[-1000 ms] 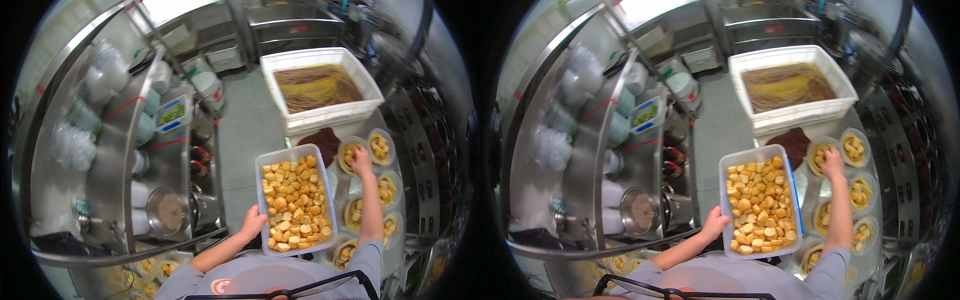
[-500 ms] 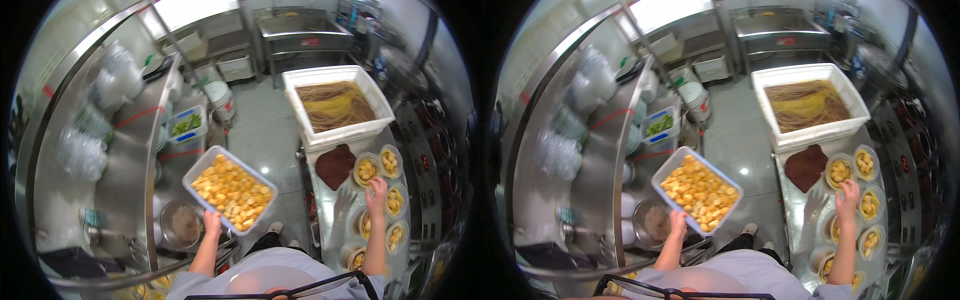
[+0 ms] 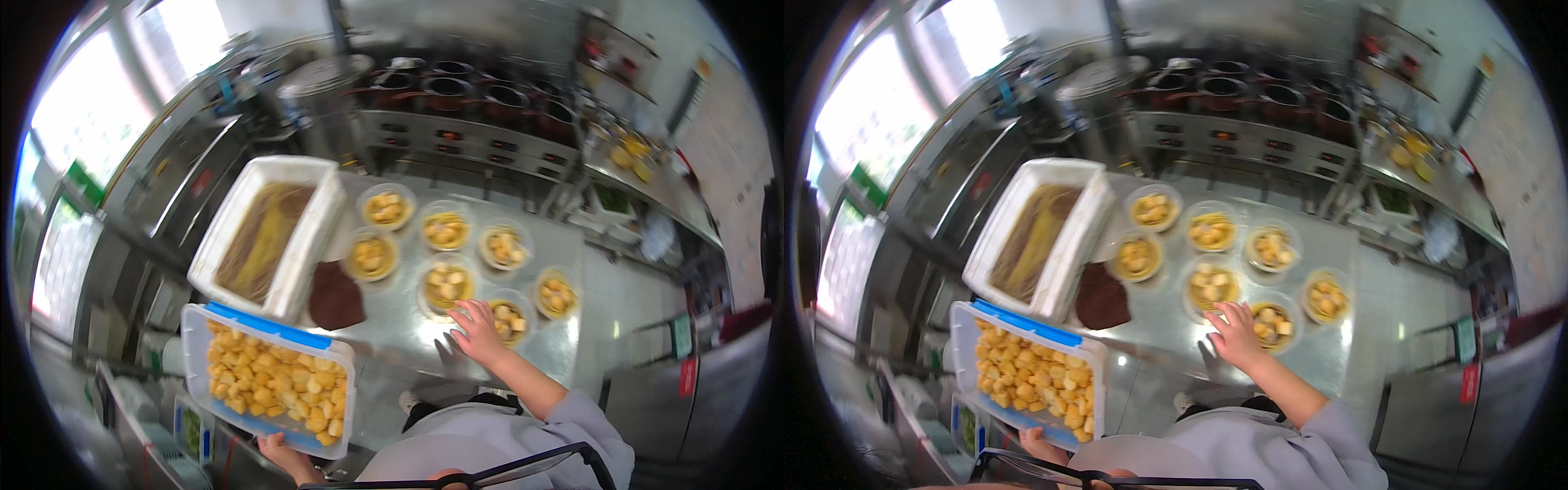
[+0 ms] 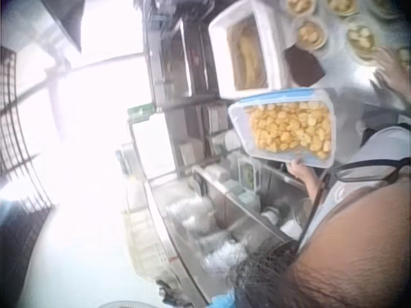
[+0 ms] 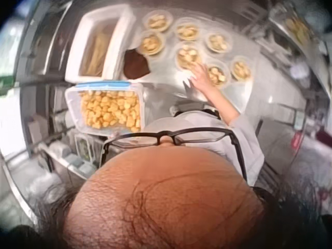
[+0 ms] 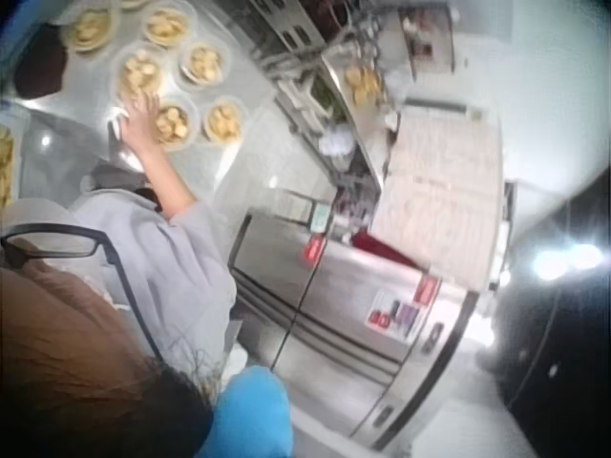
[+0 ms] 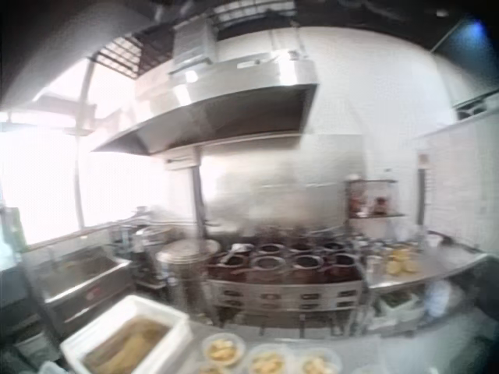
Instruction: The person assembles multiple noodle bowls by adding ingredients from a refrigerator and a container. They place a white ingredient and then yellow fried pieces into bowls containing noodles, then store the finished bowls in the refrigerator.
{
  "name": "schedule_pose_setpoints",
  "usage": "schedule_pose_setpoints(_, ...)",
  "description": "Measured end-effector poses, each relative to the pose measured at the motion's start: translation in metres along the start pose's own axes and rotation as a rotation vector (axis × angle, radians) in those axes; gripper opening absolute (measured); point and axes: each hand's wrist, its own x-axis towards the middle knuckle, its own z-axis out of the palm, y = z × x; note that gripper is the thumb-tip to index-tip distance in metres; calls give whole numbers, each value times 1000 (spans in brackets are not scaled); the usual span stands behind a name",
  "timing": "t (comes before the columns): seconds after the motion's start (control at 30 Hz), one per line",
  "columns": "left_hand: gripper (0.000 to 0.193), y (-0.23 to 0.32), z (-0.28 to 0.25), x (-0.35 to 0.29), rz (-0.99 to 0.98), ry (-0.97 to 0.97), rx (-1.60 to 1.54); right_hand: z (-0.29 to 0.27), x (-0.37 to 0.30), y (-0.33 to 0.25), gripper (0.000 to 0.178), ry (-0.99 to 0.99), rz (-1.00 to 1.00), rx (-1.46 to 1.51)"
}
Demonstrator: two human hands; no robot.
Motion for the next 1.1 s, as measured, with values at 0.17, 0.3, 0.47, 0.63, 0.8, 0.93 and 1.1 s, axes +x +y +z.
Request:
schedule_pose_setpoints(0.17,55,96,30,-101,50,-254,84,-180,-115,-30,37,245,161,59)
schedule_pose_setpoints(0.3,31,143,-23,-125,106,-525,151,-263,-241,-70,34,350,330,-42)
schedule_pose_setpoints(0.47,16,197,-16,-158,1163,-751,840,-324,-377,-129,34,473,595,-219)
schedule_pose_setpoints(0.63,18,98,24,-176,860,-1072,827,-311,-553,-118,39,618,1287,-291)
schedule_pose_setpoints(0.8,21,23,122,-210,657,-1432,563,-316,-677,-113,55,1151,1992,-558)
schedule_pose_setpoints(0.93,20,-121,282,-243,631,-1775,470,-325,-700,-81,59,2004,2238,-687)
schedule_pose_setpoints(1.1,21,-226,336,-202,832,-1975,447,-379,-685,-126,56,1907,2322,-846)
